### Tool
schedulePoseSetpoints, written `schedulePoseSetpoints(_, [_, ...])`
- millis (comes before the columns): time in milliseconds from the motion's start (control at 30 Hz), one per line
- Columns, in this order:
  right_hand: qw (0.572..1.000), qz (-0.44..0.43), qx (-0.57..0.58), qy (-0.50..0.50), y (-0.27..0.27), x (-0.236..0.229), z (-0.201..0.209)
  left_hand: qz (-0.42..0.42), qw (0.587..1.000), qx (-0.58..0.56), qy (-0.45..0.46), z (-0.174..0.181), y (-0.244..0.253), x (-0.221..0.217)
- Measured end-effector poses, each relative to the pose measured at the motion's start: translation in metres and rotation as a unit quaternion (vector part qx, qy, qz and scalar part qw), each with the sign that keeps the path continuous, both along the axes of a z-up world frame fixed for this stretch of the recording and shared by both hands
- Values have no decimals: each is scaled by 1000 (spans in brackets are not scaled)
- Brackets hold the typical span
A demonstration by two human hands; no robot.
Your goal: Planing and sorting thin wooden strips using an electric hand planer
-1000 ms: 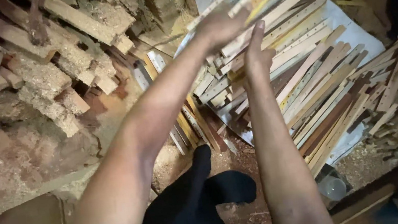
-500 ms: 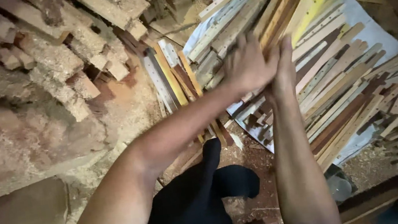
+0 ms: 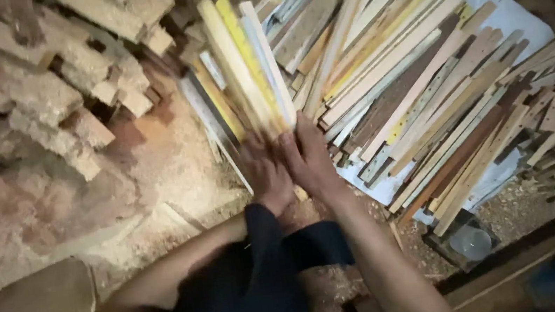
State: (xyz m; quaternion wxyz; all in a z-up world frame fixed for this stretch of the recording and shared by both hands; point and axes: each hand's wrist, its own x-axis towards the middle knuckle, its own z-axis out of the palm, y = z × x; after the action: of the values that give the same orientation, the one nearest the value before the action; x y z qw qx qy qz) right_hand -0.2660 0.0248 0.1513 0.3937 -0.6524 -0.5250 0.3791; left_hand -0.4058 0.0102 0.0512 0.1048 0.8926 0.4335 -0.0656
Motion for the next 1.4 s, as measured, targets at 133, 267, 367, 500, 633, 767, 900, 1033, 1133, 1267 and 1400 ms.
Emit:
schedulePoseSetpoints(133, [987,-148,7,62,-2,17,21,341,867,-12,-364,138,71,46])
schedulePoseSetpoints(267, [922,-385,5,39,-1,96,-24,123,909,59,-395,146,104,95])
schedulePoseSetpoints(367, [897,-410,-147,76,34,99,1,131,954,12,-268,96,140,143])
schedulePoseSetpoints(500, [890,-374,-256,47,67,113,4,165,969,0,-182,67,163,181])
schedulePoseSetpoints(633, [896,-354,-257,69,84,107,45,169,969,-94,-155,82,173,181])
schedulePoseSetpoints(767, [893,-343,-280,75,78,115,55,206,947,-215,-120,142,156,184])
schedulePoseSetpoints(900, [882,-383,-227,152,70,117,38,205,940,-231,-142,120,161,186])
schedulePoseSetpoints(1033, [880,-365,-166,255,80,128,30,198,942,-248,-112,97,180,193])
schedulePoseSetpoints(1133, [873,-361,-164,286,69,133,6,189,933,-274,-138,105,163,190])
schedulePoseSetpoints(1267, [870,-358,-61,333,58,127,-35,175,902,-309,-247,124,148,178])
schedulePoseSetpoints(1400, [899,-339,-57,271,37,130,-34,161,909,-244,-298,180,128,173])
